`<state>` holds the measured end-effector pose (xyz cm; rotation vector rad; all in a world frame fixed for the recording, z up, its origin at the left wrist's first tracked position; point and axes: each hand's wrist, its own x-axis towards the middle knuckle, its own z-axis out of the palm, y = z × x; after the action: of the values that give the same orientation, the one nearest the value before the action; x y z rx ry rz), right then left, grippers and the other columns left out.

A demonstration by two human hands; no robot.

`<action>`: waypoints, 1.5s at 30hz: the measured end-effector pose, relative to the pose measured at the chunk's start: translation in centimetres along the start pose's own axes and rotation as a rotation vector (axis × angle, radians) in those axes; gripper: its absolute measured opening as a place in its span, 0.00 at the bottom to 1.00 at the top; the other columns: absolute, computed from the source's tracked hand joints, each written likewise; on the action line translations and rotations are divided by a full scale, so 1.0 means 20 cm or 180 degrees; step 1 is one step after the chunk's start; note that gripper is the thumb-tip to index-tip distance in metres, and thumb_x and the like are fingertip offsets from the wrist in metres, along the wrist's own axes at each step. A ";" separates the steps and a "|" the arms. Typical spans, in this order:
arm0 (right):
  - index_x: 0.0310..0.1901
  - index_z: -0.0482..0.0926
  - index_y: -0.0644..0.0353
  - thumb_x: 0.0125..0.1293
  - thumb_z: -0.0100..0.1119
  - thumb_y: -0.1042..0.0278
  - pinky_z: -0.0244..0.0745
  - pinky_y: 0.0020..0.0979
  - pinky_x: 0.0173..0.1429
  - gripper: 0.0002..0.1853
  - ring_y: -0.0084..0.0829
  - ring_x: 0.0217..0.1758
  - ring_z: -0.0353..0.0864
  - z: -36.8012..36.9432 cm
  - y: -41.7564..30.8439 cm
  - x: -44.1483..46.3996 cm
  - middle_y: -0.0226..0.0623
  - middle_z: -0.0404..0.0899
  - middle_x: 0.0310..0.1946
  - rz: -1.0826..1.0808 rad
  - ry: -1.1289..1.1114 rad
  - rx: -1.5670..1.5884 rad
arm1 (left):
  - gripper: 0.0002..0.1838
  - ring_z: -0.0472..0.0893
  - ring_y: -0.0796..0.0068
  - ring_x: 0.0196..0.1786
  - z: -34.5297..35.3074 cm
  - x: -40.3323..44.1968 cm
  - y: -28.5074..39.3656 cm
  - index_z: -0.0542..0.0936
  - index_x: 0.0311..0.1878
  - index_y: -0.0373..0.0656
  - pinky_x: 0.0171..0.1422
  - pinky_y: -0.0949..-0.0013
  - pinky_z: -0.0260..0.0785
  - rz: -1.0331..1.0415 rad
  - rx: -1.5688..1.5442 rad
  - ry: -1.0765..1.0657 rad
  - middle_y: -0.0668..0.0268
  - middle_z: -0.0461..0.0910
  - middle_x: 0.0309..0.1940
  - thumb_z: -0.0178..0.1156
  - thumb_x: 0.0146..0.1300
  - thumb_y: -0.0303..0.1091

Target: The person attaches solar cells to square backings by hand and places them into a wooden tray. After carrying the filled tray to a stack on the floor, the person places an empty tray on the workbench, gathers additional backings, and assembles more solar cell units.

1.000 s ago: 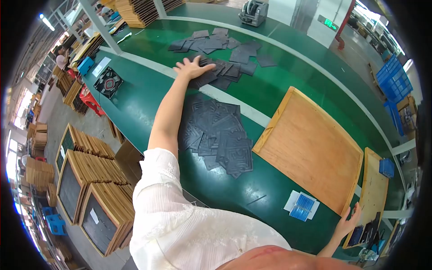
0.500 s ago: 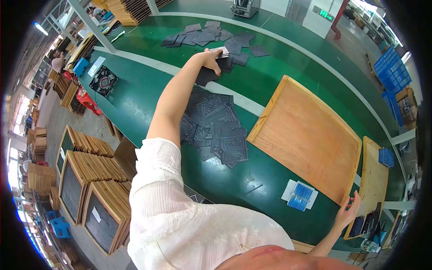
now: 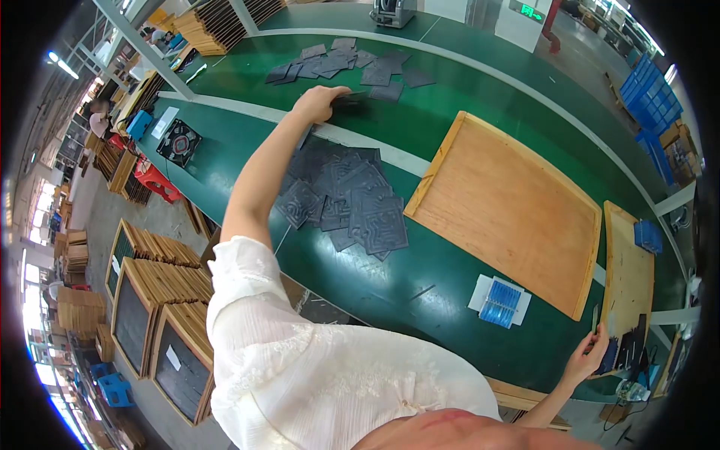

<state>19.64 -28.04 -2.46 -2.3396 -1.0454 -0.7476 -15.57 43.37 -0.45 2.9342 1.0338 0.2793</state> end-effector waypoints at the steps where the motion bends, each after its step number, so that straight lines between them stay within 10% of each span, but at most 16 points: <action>1: 0.61 0.76 0.65 0.72 0.57 0.77 0.71 0.28 0.33 0.17 0.31 0.39 0.78 0.02 0.02 -0.01 0.40 0.80 0.51 0.0209 -0.0118 0.0088 | 0.37 0.81 0.45 0.54 -0.03 -0.07 0.05 0.75 0.65 0.58 0.57 0.49 0.74 0.0331 -0.0078 -0.0002 0.52 0.84 0.48 0.55 0.49 0.19; 6: 0.66 0.73 0.61 0.72 0.59 0.66 0.74 0.39 0.57 0.22 0.41 0.62 0.74 0.18 -0.03 -0.02 0.46 0.73 0.63 0.0561 -0.0676 0.0214 | 0.41 0.79 0.47 0.59 -0.11 -0.48 0.35 0.73 0.69 0.58 0.63 0.52 0.74 0.0720 -0.0324 -0.0254 0.56 0.76 0.63 0.54 0.48 0.16; 12: 0.71 0.70 0.51 0.76 0.52 0.56 0.51 0.48 0.78 0.25 0.54 0.77 0.55 0.38 -0.09 0.01 0.47 0.58 0.76 -0.0007 -0.1090 0.0006 | 0.42 0.59 0.46 0.77 -0.08 -0.81 0.50 0.69 0.73 0.60 0.76 0.44 0.56 0.0968 -0.0356 -0.0417 0.53 0.61 0.75 0.56 0.50 0.20; 17: 0.69 0.73 0.49 0.75 0.52 0.54 0.55 0.47 0.76 0.23 0.54 0.75 0.58 0.46 0.04 0.07 0.46 0.58 0.76 -0.0248 -0.1063 -0.0142 | 0.41 0.40 0.49 0.84 -0.26 -0.98 0.69 0.65 0.75 0.58 0.80 0.34 0.38 0.0462 -0.0125 -0.0809 0.57 0.48 0.81 0.62 0.55 0.28; 27: 0.63 0.77 0.49 0.72 0.57 0.53 0.63 0.46 0.71 0.21 0.52 0.70 0.66 0.50 0.10 0.15 0.45 0.65 0.72 -0.0387 -0.0804 -0.0014 | 0.26 0.56 0.58 0.80 0.12 -0.87 1.28 0.73 0.69 0.47 0.80 0.40 0.43 0.1280 -0.0313 -0.0218 0.65 0.68 0.73 0.56 0.72 0.46; 45: 0.57 0.77 0.64 0.66 0.57 0.76 0.72 0.43 0.63 0.18 0.48 0.57 0.78 0.31 0.33 -0.04 0.47 0.81 0.54 0.0346 -0.0355 -0.0754 | 0.25 0.71 0.47 0.70 0.13 -1.32 1.73 0.78 0.60 0.39 0.72 0.49 0.62 0.1278 -0.1723 0.0509 0.54 0.76 0.63 0.68 0.59 0.31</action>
<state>26.16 -28.62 -8.78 -2.6435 -0.9083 -0.7416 -13.84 0.09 -4.73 2.6059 0.2871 0.6859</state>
